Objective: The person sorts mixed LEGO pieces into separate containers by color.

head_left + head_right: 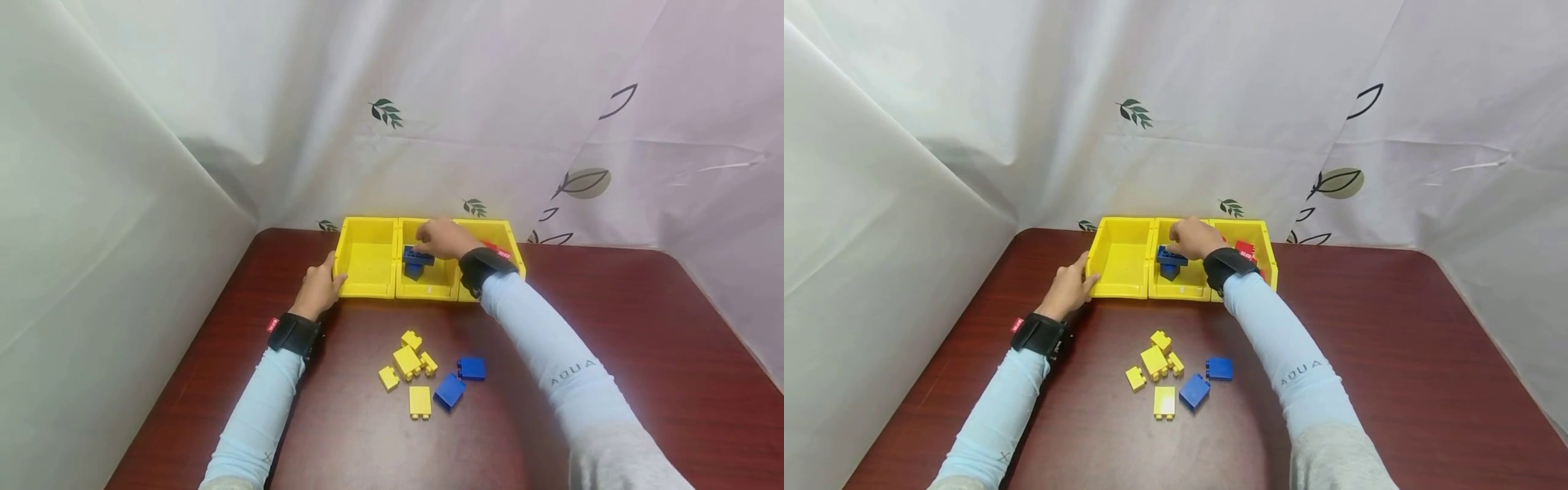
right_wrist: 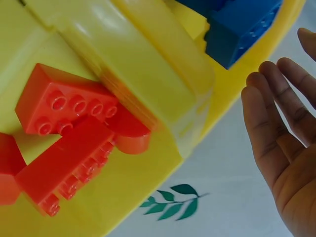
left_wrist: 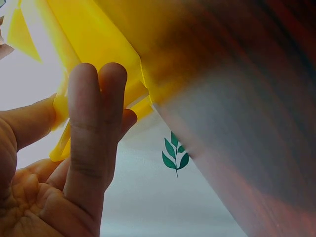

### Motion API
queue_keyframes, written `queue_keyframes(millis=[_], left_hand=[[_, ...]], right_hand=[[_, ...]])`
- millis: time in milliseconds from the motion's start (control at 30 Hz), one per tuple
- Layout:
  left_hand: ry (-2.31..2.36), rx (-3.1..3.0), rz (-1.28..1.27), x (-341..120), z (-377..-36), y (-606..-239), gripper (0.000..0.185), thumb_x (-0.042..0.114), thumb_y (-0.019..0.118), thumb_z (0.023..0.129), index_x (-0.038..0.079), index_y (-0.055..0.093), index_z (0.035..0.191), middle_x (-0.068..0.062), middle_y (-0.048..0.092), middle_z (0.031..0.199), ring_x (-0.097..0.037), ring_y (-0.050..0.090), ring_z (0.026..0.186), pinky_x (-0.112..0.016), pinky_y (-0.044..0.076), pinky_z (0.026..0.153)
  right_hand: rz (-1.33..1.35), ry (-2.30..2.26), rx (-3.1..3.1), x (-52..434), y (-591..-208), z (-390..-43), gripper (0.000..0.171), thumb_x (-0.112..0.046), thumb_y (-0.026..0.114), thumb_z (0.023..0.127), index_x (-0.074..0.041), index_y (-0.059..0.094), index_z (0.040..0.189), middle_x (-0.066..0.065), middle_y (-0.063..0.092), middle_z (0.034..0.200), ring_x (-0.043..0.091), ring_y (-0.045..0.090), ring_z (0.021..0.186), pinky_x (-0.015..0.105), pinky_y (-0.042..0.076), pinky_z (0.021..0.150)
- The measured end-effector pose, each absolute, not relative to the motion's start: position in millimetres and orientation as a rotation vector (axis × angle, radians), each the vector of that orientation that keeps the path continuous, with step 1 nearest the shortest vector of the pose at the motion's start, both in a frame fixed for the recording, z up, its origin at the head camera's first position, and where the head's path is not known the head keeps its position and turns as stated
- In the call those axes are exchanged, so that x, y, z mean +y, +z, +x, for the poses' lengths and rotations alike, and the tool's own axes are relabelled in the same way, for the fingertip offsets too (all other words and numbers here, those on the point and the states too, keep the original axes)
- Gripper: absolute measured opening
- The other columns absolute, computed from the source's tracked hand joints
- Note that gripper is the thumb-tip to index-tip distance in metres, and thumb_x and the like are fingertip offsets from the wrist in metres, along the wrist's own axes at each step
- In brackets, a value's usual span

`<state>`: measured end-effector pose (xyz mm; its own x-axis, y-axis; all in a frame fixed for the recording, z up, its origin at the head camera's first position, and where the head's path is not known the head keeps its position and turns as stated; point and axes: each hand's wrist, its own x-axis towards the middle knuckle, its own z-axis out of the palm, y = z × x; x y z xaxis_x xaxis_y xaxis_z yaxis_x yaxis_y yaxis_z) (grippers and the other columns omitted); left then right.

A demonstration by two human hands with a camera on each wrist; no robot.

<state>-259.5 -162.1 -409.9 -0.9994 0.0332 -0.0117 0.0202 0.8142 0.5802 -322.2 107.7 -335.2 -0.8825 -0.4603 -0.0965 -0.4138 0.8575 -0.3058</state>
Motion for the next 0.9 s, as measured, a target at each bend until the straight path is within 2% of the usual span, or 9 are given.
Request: queue_keyframes(millis=[100, 333, 533, 733, 900], left_hand=[[0.949, 2.969, 0.047, -161, -259, -409, 0.068, 0.024, 0.060, 0.098, 0.010, 0.025, 0.155, -0.021, 0.059, 0.128, -0.032, 0.063, 0.096, -0.046, 0.053, 0.097], [0.939, 2.982, 0.065, -161, -259, -405, 0.069, 0.024, 0.060, 0.098, 0.008, 0.024, 0.155, -0.023, 0.057, 0.132, -0.033, 0.063, 0.100, -0.047, 0.052, 0.099], [0.928, 2.993, 0.061, -164, -259, -405, 0.068, 0.023, 0.060, 0.098, 0.007, 0.026, 0.154, -0.024, 0.058, 0.128, -0.033, 0.063, 0.099, -0.048, 0.052, 0.098], [0.924, 2.981, 0.062, -164, -258, -404, 0.068, 0.023, 0.059, 0.099, 0.007, 0.024, 0.154, -0.025, 0.057, 0.129, -0.034, 0.063, 0.098, -0.049, 0.052, 0.098], [0.961, 2.971, 0.058, -162, -258, -405, 0.069, 0.024, 0.061, 0.098, 0.010, 0.024, 0.155, -0.020, 0.058, 0.129, -0.032, 0.063, 0.098, -0.046, 0.052, 0.099]], right_hand=[[-0.731, -0.422, 2.888, 116, -331, -307, 0.034, -0.027, 0.067, 0.094, -0.004, 0.069, 0.118, 0.014, 0.070, 0.114, 0.030, 0.065, 0.104, 0.044, 0.053, 0.096], [-0.820, -0.457, 2.955, 134, -330, -257, 0.032, -0.033, 0.070, 0.091, -0.011, 0.073, 0.115, 0.006, 0.071, 0.109, 0.025, 0.064, 0.099, 0.038, 0.056, 0.090], [-0.836, -0.493, 2.943, 146, -351, -216, 0.034, -0.034, 0.072, 0.090, -0.012, 0.072, 0.115, 0.003, 0.070, 0.108, 0.020, 0.065, 0.098, 0.036, 0.058, 0.087], [-0.915, -0.415, 2.881, 160, -371, -174, 0.032, -0.031, 0.077, 0.085, -0.012, 0.073, 0.110, -0.001, 0.067, 0.096, 0.014, 0.061, 0.086, 0.031, 0.058, 0.077], [-0.878, -0.287, 2.772, 171, -380, -150, 0.036, -0.032, 0.079, 0.082, -0.012, 0.070, 0.111, -0.001, 0.061, 0.094, 0.011, 0.057, 0.081, 0.029, 0.058, 0.072]])
